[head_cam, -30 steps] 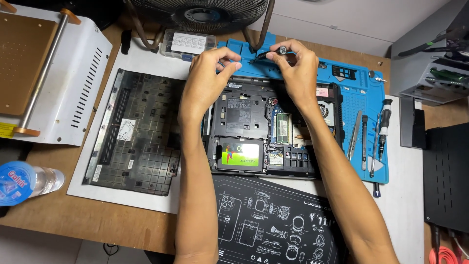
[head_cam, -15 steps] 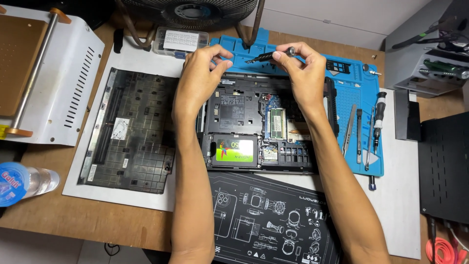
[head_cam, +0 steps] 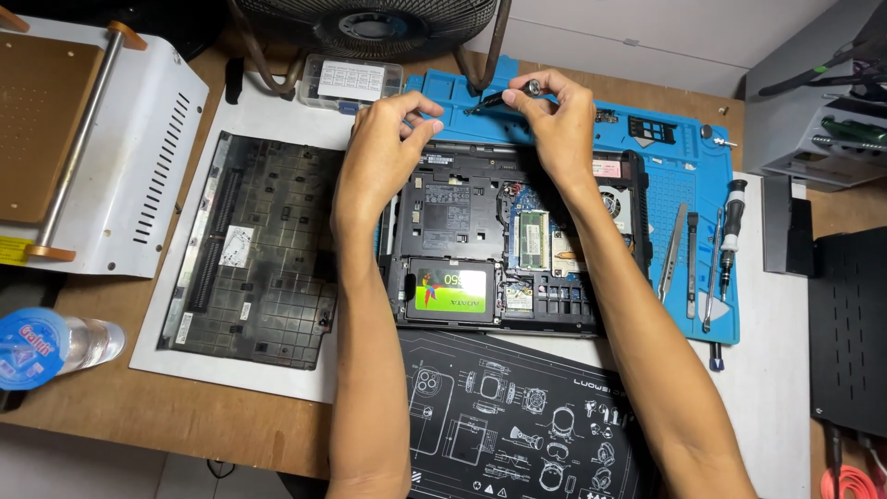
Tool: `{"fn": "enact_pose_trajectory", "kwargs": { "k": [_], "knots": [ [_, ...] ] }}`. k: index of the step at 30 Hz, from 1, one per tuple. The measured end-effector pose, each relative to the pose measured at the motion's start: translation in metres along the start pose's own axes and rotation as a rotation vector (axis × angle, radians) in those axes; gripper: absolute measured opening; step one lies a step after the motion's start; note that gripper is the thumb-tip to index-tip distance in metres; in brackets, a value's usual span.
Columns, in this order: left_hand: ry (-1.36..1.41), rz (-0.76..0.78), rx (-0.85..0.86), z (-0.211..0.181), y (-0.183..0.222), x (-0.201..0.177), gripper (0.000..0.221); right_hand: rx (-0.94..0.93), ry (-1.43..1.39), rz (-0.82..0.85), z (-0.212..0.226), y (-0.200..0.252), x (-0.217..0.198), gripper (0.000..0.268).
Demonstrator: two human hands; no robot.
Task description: A technician disassembles a laptop on a repair bench, using a screwdriver to remove screws and then lifting out the cooling fan to access the motherboard.
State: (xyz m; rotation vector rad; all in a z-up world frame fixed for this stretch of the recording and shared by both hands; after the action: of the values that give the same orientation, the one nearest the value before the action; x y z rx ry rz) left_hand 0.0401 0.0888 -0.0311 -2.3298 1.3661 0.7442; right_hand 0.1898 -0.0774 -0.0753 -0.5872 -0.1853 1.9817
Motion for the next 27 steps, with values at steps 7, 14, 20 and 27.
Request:
{"fn": "enact_pose_trajectory", "kwargs": {
  "k": [7,14,20,27],
  "knots": [
    [0.015,0.004,-0.004,0.001,0.001,-0.002,0.014,-0.034,-0.134,0.027,0.032,0.016,-0.013,0.011],
    [0.065,-0.002,0.127,-0.019,0.005,-0.004,0.016,0.098,-0.336,-0.031,0.06,0.068,-0.033,0.012],
    [0.118,-0.025,0.288,-0.051,0.027,-0.012,0.016,0.119,-0.429,-0.086,0.054,0.109,-0.047,0.011],
    [0.119,0.007,0.431,-0.026,0.066,0.03,0.023,0.207,-0.455,-0.262,0.034,0.141,-0.057,0.017]
  ]
}}
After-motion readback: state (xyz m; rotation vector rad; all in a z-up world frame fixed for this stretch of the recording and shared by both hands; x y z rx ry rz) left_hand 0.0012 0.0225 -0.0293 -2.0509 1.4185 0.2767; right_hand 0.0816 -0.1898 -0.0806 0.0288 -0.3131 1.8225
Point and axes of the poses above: each hand's wrist, its own y-axis away from the middle knuckle, its own x-axis out of the palm, z = x × y, the point moved 6 cm from there along -y, towards the middle knuckle, and after that the axes turned 8 degrees about -x, right-handed, at the moved point
